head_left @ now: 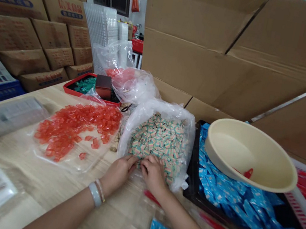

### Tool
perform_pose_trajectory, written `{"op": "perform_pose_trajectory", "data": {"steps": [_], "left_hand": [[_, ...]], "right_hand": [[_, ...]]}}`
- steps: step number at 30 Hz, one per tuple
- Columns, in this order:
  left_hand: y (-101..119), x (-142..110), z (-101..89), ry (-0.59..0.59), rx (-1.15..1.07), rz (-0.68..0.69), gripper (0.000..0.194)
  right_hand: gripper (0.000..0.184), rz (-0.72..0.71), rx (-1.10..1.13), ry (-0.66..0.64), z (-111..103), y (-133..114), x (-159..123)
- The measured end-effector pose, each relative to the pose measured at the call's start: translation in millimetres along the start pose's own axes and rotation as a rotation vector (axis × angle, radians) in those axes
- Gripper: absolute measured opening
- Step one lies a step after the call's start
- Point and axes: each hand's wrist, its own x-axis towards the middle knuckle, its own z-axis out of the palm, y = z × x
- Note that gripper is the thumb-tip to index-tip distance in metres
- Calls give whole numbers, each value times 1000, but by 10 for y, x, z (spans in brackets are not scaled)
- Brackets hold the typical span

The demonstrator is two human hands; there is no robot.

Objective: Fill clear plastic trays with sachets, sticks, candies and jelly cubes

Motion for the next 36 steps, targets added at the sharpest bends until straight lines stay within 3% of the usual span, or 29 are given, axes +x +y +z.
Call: {"op": "perform_pose_trajectory", "data": {"steps": [4, 9, 13, 18, 22, 29, 33, 36], "left_hand": [[11, 32, -44, -60, 7, 33, 25], [38, 58, -55, -143, 164, 65, 26], [63, 82, -30, -190, 250, 100, 28], [-5, 117, -55, -62, 45, -32, 26], [-100, 99, -127, 28, -70, -107, 26], [-58, 34, -79, -14, -65, -57, 29], [-54, 23, -56, -27, -91, -22, 27], [-76, 29, -80, -58, -118, 33, 26]], "right_hand": [[11, -7, 49, 16, -4, -9, 4], [18, 87, 18, 39, -94, 91, -25], [19, 75, -43, -25, -158, 158, -44], [19, -20, -157, -142, -171, 71, 6], [18, -17, -199, -156, -186, 12, 19], [13, 51, 42, -102, -144, 10, -3], [16, -28, 246, -131, -61, -22, 60], [16, -83, 241, -155, -21, -71, 113]]}}
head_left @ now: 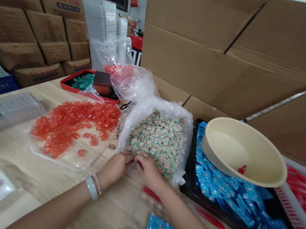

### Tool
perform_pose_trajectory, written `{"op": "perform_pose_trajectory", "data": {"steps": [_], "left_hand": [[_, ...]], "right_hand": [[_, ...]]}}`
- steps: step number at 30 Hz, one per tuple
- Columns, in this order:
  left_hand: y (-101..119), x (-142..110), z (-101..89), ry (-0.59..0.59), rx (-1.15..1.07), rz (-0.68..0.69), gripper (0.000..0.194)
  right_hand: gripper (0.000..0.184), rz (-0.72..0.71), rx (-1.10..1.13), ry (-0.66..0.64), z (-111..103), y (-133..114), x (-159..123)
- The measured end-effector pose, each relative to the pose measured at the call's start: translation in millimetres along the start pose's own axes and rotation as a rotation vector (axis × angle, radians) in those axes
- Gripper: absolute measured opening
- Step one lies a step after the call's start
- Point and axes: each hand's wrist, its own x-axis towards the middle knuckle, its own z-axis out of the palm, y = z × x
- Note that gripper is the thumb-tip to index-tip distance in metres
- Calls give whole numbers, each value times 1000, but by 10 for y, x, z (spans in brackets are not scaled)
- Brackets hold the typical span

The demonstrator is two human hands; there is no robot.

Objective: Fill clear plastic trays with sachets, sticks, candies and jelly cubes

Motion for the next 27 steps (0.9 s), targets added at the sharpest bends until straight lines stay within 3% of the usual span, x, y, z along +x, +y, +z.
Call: {"op": "perform_pose_trajectory", "data": {"steps": [6, 13, 16, 20, 24, 27], "left_hand": [[2, -15, -40, -42, 7, 31, 28], [25, -96, 165, 24, 178, -37, 28], [31, -121, 215, 30, 230, -37, 32], [69, -98, 169, 46, 187, -69, 27], [77, -60, 104, 38, 84, -80, 24], [47, -56, 78, 32, 13, -55, 25]], "right_hand": [[14, 38, -166, 30, 9, -75, -15], [15, 138, -118, 47, 110, -76, -104], [18, 145, -114, 113, -8, 72, -102], [21, 266, -346, 272, -276, 342, -5], [15, 251, -468, 159, -375, 425, 46], [11, 203, -453, 145, -369, 374, 6]]}}
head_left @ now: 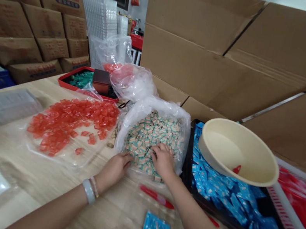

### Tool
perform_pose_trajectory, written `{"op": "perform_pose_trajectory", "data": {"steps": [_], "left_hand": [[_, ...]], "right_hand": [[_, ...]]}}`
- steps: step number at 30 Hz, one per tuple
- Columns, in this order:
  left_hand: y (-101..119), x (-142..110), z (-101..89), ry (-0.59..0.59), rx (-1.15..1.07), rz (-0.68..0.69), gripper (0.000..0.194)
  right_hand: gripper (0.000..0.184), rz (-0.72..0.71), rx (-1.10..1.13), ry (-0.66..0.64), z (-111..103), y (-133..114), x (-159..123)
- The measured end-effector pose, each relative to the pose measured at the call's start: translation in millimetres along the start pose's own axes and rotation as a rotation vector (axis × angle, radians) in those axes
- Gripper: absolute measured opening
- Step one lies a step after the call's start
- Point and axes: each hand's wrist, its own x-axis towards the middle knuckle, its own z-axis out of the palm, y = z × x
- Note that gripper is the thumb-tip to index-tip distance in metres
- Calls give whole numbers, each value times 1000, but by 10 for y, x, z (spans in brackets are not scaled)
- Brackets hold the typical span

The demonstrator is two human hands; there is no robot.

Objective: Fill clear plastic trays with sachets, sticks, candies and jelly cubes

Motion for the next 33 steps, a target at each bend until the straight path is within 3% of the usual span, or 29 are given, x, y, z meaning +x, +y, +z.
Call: {"op": "perform_pose_trajectory", "data": {"steps": [10, 15, 24, 30, 33], "left_hand": [[8, -24, -28, -5, -162, 57, 26], [79, 21, 26, -63, -135, 115, 29], [109, 99, 82, -118, -119, 130, 30], [52, 55, -23, 45, -55, 21, 28], [16, 97, -80, 66, -44, -30, 28]], "right_hand": [[15, -120, 245, -72, -62, -148, -274], [22, -72, 282, -85, 25, -205, -327], [16, -32, 301, -61, 68, -208, -303], [15, 31, 525, 59, 44, -96, -334], [15, 54, 561, -5, 36, -106, -319]]}}
